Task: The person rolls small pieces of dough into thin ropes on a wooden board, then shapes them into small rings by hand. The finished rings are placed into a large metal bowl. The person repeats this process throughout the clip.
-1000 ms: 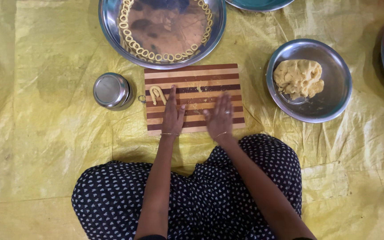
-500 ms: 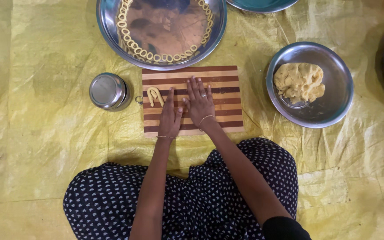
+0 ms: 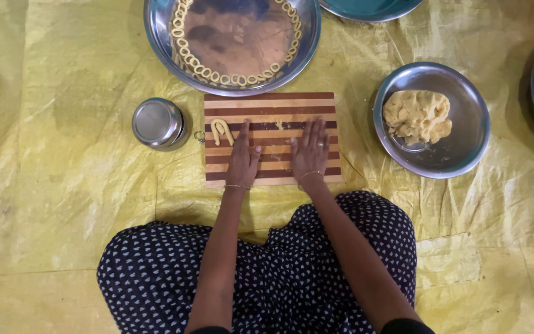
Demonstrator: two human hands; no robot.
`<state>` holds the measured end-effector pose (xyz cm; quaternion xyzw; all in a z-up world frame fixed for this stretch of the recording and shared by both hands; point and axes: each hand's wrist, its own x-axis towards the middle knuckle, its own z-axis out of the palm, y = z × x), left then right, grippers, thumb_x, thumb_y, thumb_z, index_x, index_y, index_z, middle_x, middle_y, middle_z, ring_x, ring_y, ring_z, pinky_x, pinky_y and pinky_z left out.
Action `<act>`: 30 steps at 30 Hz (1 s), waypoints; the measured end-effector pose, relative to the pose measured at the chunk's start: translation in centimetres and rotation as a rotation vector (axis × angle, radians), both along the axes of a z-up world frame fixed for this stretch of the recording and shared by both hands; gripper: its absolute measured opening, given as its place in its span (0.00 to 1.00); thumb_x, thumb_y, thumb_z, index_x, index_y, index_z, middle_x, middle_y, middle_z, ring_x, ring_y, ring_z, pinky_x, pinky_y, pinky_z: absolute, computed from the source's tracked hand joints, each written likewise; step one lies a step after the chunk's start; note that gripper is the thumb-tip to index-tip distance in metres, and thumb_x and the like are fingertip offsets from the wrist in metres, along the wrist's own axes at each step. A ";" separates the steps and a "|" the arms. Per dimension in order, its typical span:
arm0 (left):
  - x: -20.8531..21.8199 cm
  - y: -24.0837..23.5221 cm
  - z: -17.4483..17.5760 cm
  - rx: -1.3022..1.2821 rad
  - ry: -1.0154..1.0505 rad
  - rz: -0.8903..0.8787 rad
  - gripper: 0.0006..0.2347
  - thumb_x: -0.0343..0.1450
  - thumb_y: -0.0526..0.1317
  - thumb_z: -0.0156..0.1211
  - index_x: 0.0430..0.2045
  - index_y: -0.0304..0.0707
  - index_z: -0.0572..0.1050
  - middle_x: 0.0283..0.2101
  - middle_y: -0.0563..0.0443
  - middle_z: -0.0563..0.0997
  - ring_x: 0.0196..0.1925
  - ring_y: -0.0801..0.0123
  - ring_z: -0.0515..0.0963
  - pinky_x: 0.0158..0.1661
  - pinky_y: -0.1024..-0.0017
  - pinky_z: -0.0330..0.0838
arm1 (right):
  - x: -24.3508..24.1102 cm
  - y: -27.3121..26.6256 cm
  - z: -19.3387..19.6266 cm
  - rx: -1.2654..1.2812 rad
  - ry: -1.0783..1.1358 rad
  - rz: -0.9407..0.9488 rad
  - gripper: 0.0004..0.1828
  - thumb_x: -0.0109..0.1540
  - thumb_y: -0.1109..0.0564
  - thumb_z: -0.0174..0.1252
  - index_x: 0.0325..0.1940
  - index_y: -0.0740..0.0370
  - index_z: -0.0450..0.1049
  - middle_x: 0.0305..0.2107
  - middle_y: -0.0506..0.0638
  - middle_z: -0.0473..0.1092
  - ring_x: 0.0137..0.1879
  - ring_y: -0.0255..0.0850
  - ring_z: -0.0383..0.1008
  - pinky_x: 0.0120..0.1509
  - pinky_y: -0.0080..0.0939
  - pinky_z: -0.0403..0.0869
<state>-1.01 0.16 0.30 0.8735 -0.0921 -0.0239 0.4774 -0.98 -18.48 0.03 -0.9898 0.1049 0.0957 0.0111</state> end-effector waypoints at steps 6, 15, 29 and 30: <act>0.1 0.0 -0.2 -0.004 -0.046 -0.006 0.31 0.79 0.56 0.35 0.75 0.38 0.46 0.77 0.39 0.53 0.78 0.46 0.55 0.72 0.52 0.53 | -1.2 5.1 0.4 -0.010 0.038 0.230 0.38 0.72 0.38 0.24 0.80 0.59 0.30 0.77 0.55 0.26 0.82 0.49 0.25 0.83 0.55 0.36; 0.0 0.2 -0.8 0.006 -0.093 -0.030 0.32 0.80 0.58 0.35 0.75 0.36 0.47 0.77 0.36 0.54 0.78 0.43 0.55 0.72 0.51 0.53 | 6.7 5.7 0.5 0.064 -0.049 0.145 0.37 0.72 0.39 0.23 0.81 0.57 0.31 0.78 0.52 0.26 0.82 0.46 0.23 0.83 0.57 0.32; 0.0 -0.2 0.0 0.041 -0.048 -0.010 0.29 0.79 0.53 0.37 0.75 0.40 0.46 0.77 0.37 0.55 0.77 0.44 0.56 0.72 0.50 0.53 | 11.3 -2.0 0.6 -0.017 -0.119 -0.115 0.38 0.73 0.39 0.22 0.81 0.65 0.35 0.78 0.60 0.29 0.82 0.51 0.24 0.84 0.59 0.36; 0.1 -0.1 -0.1 0.043 -0.042 -0.012 0.29 0.79 0.53 0.37 0.75 0.40 0.46 0.76 0.37 0.56 0.77 0.44 0.56 0.71 0.50 0.53 | 11.2 -1.0 0.7 -0.057 -0.052 -0.067 0.39 0.73 0.38 0.21 0.81 0.65 0.34 0.77 0.61 0.28 0.82 0.51 0.24 0.83 0.58 0.35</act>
